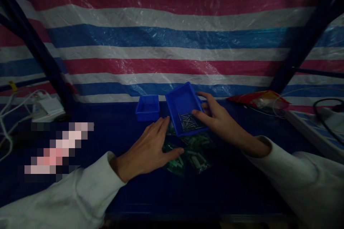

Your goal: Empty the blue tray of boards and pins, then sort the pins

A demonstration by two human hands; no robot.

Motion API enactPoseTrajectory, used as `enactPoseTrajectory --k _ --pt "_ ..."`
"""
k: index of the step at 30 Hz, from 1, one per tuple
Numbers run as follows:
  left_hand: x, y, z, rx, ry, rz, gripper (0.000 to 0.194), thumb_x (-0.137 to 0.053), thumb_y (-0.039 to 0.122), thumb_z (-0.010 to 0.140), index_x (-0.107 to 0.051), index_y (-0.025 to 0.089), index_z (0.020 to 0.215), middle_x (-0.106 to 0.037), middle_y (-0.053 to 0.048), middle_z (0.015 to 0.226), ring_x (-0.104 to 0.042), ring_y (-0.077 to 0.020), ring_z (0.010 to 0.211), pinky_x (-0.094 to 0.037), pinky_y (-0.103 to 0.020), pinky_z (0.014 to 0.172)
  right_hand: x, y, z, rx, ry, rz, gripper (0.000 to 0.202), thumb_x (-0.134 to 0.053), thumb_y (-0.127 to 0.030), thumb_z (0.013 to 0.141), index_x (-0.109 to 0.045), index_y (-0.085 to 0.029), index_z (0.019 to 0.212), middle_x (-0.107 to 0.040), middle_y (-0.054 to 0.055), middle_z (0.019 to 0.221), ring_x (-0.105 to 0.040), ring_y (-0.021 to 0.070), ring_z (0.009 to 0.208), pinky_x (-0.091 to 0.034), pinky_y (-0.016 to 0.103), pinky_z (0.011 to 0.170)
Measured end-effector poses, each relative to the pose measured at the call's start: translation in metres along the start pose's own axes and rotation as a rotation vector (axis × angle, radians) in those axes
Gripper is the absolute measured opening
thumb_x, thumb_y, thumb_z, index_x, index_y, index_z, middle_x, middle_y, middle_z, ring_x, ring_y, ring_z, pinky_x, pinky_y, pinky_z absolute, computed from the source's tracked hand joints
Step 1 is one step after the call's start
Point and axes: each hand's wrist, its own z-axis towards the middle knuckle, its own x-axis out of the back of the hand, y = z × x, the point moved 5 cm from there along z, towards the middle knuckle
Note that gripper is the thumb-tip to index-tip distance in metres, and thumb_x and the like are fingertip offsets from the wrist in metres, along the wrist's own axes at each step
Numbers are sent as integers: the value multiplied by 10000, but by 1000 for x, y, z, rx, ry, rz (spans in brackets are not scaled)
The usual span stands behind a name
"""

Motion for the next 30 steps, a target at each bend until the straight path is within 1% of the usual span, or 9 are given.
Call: enactPoseTrajectory --k 3,7,11,15,18,20,22,27,30 --pt "-7 -3 -1 0 -41 8 909 -493 677 892 -161 150 1555 -279 -226 1571 -280 -361 1460 -340 -548 1150 -3 -11 -5 85 6 -115 661 -581 -425 889 -322 -203 1455 -642 67 898 -645 213 686 -533 330 561" --pt "-11 -4 -1 7 -75 0 913 -475 684 896 -174 126 1554 -262 -226 1577 -246 -361 1471 -325 -540 1167 -7 -25 -9 137 12 -204 675 -568 -425 900 -293 -191 1470 -646 89 933 -654 234 729 -540 361 626" --pt "-12 -3 -1 23 -119 -7 913 -453 693 899 -184 115 1553 -225 -221 1591 -191 -356 1486 -294 -543 1187 -9 -33 -11 196 40 -296 694 -575 -407 901 -284 -170 1484 -648 142 1072 -675 276 845 -549 397 728" --pt "-10 -2 -1 53 -145 -18 940 -449 711 891 -191 89 1547 -206 -227 1594 -170 -357 1490 -280 -537 1195 -11 -41 -15 296 68 -386 722 -574 -398 901 -263 -149 1504 -605 192 1249 -668 327 990 -545 444 818" --pt "-7 1 0 35 -134 -27 909 -472 688 896 -188 125 1551 -212 -188 1604 -170 -337 1495 -270 -515 1206 -15 -46 -20 371 86 -457 733 -565 -390 898 -252 -135 1510 -543 211 1363 -631 364 1105 -536 491 870" --pt "-4 4 0 -9 -107 -32 873 -498 646 907 -164 170 1558 -223 -146 1611 -182 -311 1498 -260 -495 1215 -18 -49 -22 399 85 -493 730 -551 -382 904 -240 -136 1517 -504 211 1415 -600 367 1170 -531 502 903" --pt "-3 6 0 -39 -82 -34 856 -510 619 915 -145 192 1561 -244 -127 1607 -204 -295 1495 -261 -483 1217 -21 -51 -25 412 80 -525 726 -539 -378 907 -234 -139 1521 -490 207 1434 -582 364 1203 -531 504 919" --pt "-5 3 0 -38 -73 -17 870 -512 632 907 -157 174 1556 -295 -158 1582 -261 -332 1471 -307 -519 1182 -26 -54 -30 422 65 -595 720 -526 -362 906 -239 -132 1526 -506 209 1418 -595 361 1189 -560 490 891" --pt "-5 4 0 -50 -73 -21 845 -523 612 911 -174 187 1553 -273 -140 1594 -257 -318 1475 -283 -511 1197 -27 -55 -33 447 67 -612 718 -528 -356 906 -244 -134 1527 -514 208 1408 -605 361 1170 -575 482 869"
